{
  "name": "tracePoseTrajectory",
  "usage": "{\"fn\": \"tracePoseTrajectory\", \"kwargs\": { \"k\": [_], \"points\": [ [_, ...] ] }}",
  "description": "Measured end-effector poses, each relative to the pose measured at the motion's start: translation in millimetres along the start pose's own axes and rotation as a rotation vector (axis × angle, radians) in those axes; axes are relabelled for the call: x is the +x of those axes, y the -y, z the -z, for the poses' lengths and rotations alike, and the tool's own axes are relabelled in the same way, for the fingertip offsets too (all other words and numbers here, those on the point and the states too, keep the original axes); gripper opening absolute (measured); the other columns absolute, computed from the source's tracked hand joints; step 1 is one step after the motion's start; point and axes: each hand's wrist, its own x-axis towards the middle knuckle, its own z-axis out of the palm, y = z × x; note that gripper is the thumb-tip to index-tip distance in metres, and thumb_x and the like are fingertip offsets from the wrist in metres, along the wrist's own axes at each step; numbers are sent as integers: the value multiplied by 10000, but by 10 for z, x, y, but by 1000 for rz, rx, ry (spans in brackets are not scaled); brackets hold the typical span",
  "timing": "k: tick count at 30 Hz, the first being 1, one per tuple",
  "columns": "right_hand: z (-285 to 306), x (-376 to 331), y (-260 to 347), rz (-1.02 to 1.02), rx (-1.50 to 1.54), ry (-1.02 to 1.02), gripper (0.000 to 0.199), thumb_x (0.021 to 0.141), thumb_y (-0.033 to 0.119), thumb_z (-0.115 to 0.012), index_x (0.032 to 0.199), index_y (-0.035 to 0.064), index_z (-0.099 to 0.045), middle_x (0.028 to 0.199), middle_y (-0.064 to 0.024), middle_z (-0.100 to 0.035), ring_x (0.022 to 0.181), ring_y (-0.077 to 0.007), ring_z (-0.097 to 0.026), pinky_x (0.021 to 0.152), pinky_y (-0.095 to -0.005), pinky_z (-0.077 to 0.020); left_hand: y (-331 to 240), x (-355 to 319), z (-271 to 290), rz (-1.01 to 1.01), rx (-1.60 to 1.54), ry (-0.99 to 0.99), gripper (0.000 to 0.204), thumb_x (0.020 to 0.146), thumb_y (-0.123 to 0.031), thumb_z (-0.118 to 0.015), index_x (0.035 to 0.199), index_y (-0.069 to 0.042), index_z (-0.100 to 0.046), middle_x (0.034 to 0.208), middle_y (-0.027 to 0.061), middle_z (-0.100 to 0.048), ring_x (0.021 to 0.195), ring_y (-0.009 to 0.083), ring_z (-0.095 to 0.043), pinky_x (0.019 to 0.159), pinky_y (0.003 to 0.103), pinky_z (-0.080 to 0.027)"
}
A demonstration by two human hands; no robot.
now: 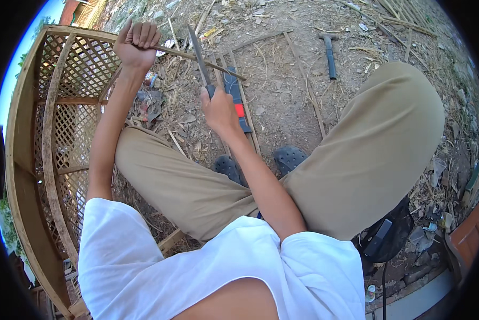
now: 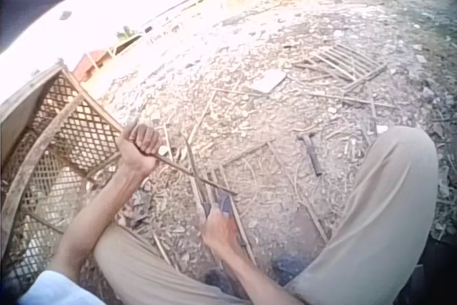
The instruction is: The person whittles a thin wooden stick using a knife while sitting outdoors, shaving off thin layers of wood and turning the stick to reach different sides.
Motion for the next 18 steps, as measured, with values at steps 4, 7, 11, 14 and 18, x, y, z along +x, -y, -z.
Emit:
{"fn": "tracePoseTrajectory", "kwargs": {
  "k": [4,7,11,14,18],
  "points": [
    [-4,172,-1161,-208,-171,-136,515,1046,369,-541,1014,-134,-647,949,-398,-678,944,-551,-674,859,-574,-535,135,127,-27,-16,16,11,464,996,-274,-514,580,-167,-339,537,-18,-279,532,123,-277,542,297,-262],
    [-56,172,-1279,-277,-233,-113,526,1043,383,-549,1027,-134,-644,965,-400,-675,948,-547,-676,838,-576,-540,163,140,-52,-38,32,38,444,990,-268,-508,594,-166,-335,550,-18,-274,546,124,-284,553,298,-269],
    [-201,139,-465,-120,-91,-104,500,1048,369,-546,1008,-125,-613,911,-390,-672,904,-554,-669,799,-587,-536,142,85,-100,-44,41,80,432,980,-253,-508,607,-166,-310,581,-23,-243,612,121,-255,612,307,-244],
    [-263,120,-470,-45,-46,-94,483,1055,362,-539,1016,-117,-589,879,-382,-669,885,-555,-665,785,-592,-531,99,89,-50,-9,48,58,486,999,-257,-511,585,-174,-269,573,-29,-209,621,126,-226,620,318,-220],
    [-72,311,-1399,-230,-102,-99,507,1062,376,-526,986,-120,-606,839,-364,-672,871,-541,-671,771,-583,-532,171,183,-86,57,21,68,560,1033,-305,-510,569,-183,-222,562,-35,-160,618,129,-206,616,317,-215]
  ]
}}
